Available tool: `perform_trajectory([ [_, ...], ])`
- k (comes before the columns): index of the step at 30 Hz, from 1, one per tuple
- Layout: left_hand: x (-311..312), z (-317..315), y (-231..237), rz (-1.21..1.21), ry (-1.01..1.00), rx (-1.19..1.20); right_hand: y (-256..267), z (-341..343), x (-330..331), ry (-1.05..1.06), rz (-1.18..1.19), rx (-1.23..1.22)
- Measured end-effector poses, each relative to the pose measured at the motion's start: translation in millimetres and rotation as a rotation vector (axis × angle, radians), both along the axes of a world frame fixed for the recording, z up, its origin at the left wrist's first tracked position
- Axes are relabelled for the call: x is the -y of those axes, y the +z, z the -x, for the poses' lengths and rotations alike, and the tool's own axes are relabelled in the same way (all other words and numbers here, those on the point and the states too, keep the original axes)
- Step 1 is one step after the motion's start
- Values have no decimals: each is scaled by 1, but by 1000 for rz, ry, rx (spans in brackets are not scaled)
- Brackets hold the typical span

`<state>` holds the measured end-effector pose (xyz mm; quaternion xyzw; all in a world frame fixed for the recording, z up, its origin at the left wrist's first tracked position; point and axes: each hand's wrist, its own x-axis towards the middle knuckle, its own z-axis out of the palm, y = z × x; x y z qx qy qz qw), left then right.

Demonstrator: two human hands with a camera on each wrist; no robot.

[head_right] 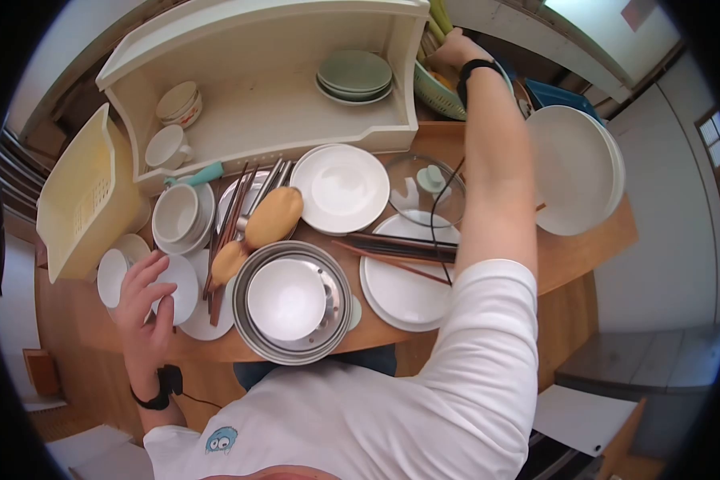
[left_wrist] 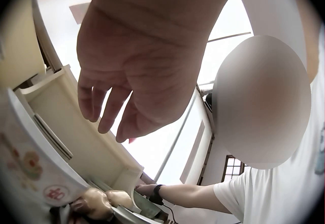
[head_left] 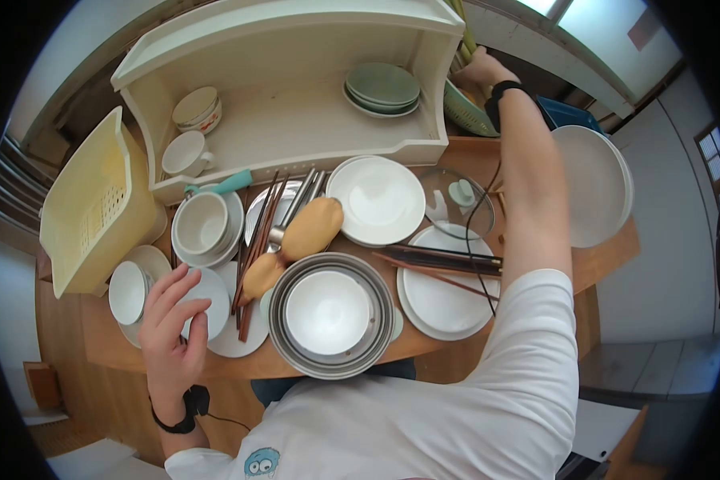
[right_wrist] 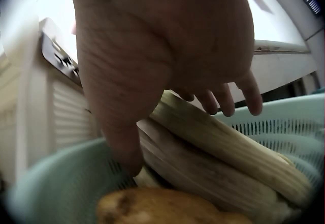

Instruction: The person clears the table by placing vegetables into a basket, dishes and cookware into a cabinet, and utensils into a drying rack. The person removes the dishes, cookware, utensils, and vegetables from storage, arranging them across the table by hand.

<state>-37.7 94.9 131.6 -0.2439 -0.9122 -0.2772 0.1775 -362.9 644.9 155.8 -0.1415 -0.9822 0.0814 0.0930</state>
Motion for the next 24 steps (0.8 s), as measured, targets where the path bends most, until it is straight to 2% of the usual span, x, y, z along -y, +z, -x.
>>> perform_trajectory([
  [4, -3, 4, -1, 6, 2, 15, -20, 24, -14, -8, 11, -24],
  [7, -5, 7, -3, 11, 11, 30, -3, -5, 6, 1, 143, -106],
  [9, -5, 10, -5, 22, -2, 9, -9, 12, -22, -23, 88, -151],
  [13, -8, 10, 0, 25, -13, 2, -1, 27, -74, 107, 212, -489],
  [15, -7, 9, 0, 3, -23, -2, 29, 6, -70, 135, 264, -620],
  [16, -6, 8, 0, 1, -22, 3, 47, -7, -61, 136, 263, -615],
  [18, -3, 7, -1, -22, -26, 1, 86, -41, -34, 175, 99, -682],
  [20, -2, 7, 0, -20, -31, -13, 119, -87, 22, 417, 92, -881],
  [21, 1, 3, 2, -11, -25, -29, 133, -106, 49, 537, 167, -856],
  [22, 3, 2, 4, 0, -31, -47, 139, -142, 106, 570, 526, -662],
  [23, 7, -2, 4, 9, 18, -27, 145, -144, 111, 672, 232, -666],
  [24, 10, -3, 3, -29, 0, -50, 150, -168, 146, 732, 201, -507],
])
